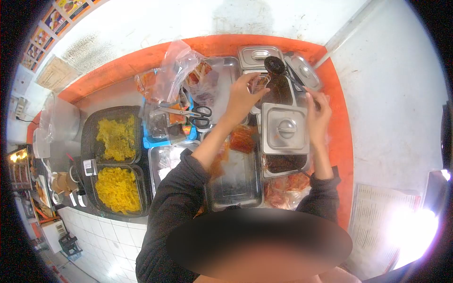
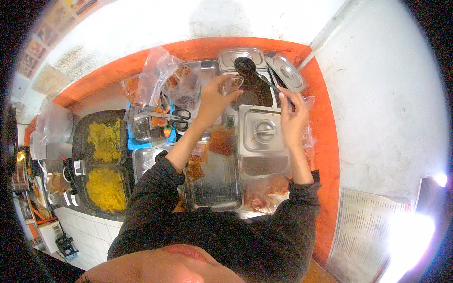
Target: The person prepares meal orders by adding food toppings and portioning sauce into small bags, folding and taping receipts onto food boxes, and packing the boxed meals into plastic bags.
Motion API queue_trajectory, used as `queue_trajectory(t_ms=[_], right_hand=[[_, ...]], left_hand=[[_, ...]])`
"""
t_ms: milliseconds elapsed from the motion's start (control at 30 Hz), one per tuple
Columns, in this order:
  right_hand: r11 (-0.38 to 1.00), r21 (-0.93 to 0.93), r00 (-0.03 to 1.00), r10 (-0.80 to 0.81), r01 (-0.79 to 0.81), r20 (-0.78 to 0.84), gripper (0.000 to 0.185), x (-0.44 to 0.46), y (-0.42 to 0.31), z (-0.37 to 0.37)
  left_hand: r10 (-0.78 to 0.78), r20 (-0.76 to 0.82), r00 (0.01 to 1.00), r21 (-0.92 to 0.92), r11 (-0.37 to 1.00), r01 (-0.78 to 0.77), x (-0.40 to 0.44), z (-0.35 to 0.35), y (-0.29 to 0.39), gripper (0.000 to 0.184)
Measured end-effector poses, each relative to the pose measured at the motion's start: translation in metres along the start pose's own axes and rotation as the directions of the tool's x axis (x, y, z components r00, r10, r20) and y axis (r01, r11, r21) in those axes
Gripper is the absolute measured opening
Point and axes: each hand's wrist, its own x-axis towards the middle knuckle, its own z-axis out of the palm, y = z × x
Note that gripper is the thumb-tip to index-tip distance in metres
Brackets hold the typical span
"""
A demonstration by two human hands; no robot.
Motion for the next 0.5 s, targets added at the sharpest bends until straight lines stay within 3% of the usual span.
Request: queue_trajectory(t_ms=[33, 100, 233, 333, 367, 400, 433, 500], right_hand=[[1.0, -0.001, 1.0, 0.0, 0.0, 0.0, 0.018, 0.001, 0.003, 0.001], [0.903, 0.218, 0.925, 0.339, -0.371, 0.172, 0.018, 0.003, 0.016, 0.003], [0.905, 0.182, 0.914, 0.344, -0.383, 0.213, 0.021, 0.01, 0.045, 0.011], [0.894, -0.073, 0.827, 0.438, -0.443, 0.353, 0.019, 0.013, 0.049, 0.014], [0.978, -0.177, 0.949, 0.156, -0.11, 0.272, 0.017, 0.011, 0.045, 0.017], [0.928, -0.3, 0.962, -0.158, 0.223, 0.224, 0.015, 0.009, 0.041, 0.022], [0.928, -0.298, 0.961, -0.161, 0.224, 0.223, 0.015, 0.008, 0.031, 0.026], [0.959, 0.093, 0.918, -0.282, 0.267, 0.278, 0.017, 0.004, -0.002, 0.035]], left_hand=[[-0.003, -0.003, 1.0, -0.005, 1.0, 0.003, -0.001, 0.0, 0.0, 0.047], [-0.019, 0.002, 1.0, -0.041, 0.999, 0.019, -0.002, -0.001, 0.001, 0.047], [-0.04, 0.024, 0.999, -0.061, 0.997, 0.041, -0.004, -0.002, 0.0, 0.049], [-0.036, 0.037, 0.999, -0.049, 0.998, 0.037, -0.009, -0.006, 0.007, 0.05], [-0.034, 0.035, 0.999, -0.048, 0.998, 0.036, -0.011, -0.008, 0.012, 0.05], [-0.058, 0.04, 0.998, -0.069, 0.996, 0.061, -0.013, -0.009, 0.017, 0.051], [-0.083, 0.045, 0.996, -0.089, 0.992, 0.087, -0.015, -0.01, 0.021, 0.051], [-0.081, 0.032, 0.996, -0.124, 0.989, 0.084, -0.02, -0.009, 0.029, 0.052]])
